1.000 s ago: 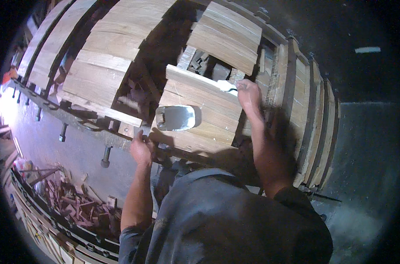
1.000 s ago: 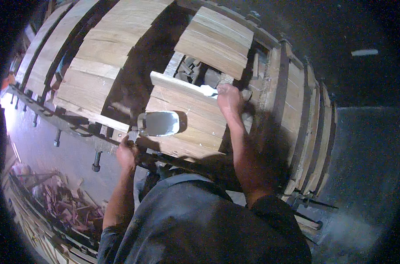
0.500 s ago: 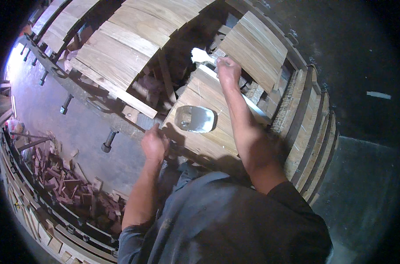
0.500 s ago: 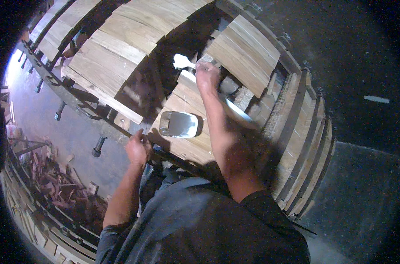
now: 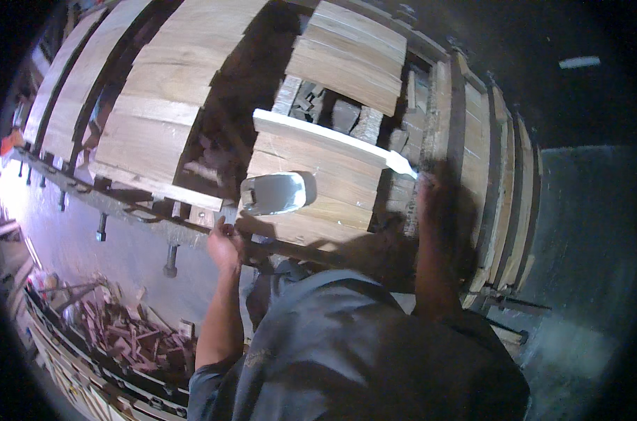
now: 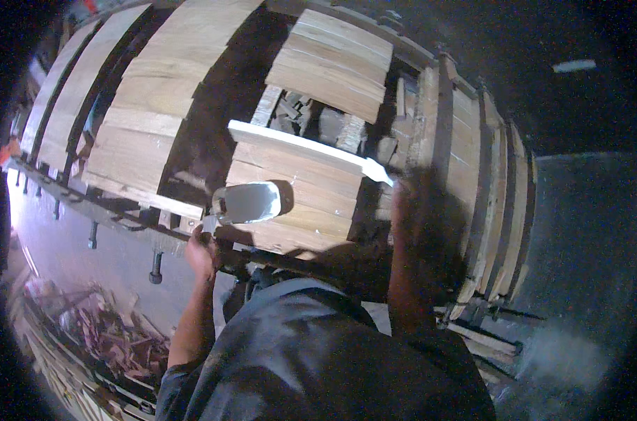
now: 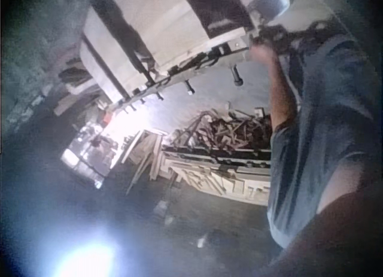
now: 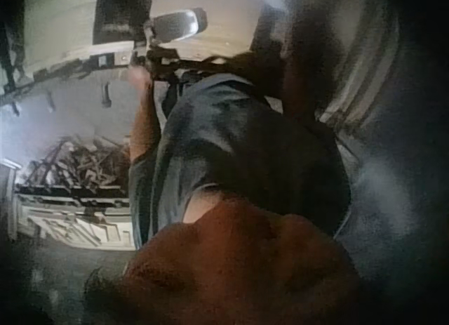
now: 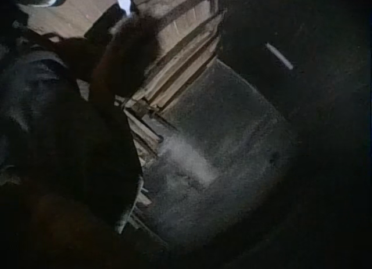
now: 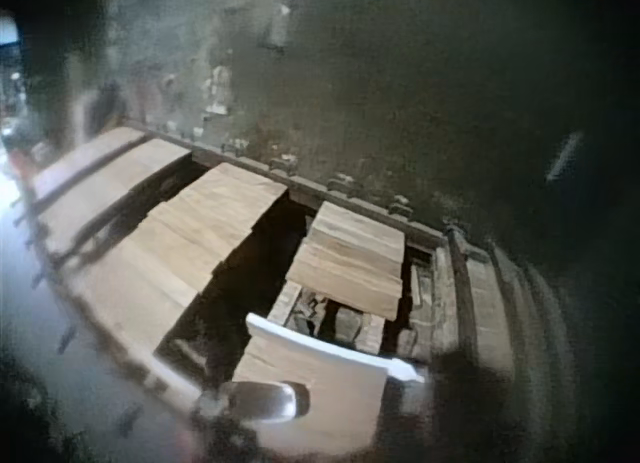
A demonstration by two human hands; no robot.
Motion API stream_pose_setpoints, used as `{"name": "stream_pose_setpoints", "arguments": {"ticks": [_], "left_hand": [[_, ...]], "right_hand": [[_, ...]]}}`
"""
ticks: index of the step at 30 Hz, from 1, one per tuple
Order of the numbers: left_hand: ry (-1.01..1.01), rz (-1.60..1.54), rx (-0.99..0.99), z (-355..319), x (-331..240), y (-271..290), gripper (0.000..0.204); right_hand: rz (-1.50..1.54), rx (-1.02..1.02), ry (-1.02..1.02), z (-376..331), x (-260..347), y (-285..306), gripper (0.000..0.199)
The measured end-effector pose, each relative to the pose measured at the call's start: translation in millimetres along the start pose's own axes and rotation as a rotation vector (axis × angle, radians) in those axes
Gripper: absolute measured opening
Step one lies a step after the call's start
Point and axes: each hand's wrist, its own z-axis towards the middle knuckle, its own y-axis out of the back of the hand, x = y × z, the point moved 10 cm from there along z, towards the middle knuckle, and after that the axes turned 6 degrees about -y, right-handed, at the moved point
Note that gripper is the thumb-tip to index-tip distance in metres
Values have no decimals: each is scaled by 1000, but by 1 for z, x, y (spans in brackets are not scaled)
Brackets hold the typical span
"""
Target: The person applies glue to wooden planks using a brush and places them into a curved wooden mold. The person repeats this process for several planks, arranging them side by side within the mold.
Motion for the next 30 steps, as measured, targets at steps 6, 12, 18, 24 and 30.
{"name": "stream_pose_setpoints", "arguments": {"ticks": [6,12,18,24,30], "left_hand": [[-58,63,-4,3,-9,3,41],[-61,275,73,-2,-39,10,42],[115,-241,107,7,14,-9,39],[279,-726,82,8,59,-24,37],[-108,39,91,17,44,-3,41]], "right_hand": [[225,42,-309,-44,-44,7,25],[504,493,-24,-122,106,-116,17],[614,333,-197,-77,80,-98,17],[351,-68,-247,2,-26,-3,14],[312,-164,-193,2,-38,25,18]]}}
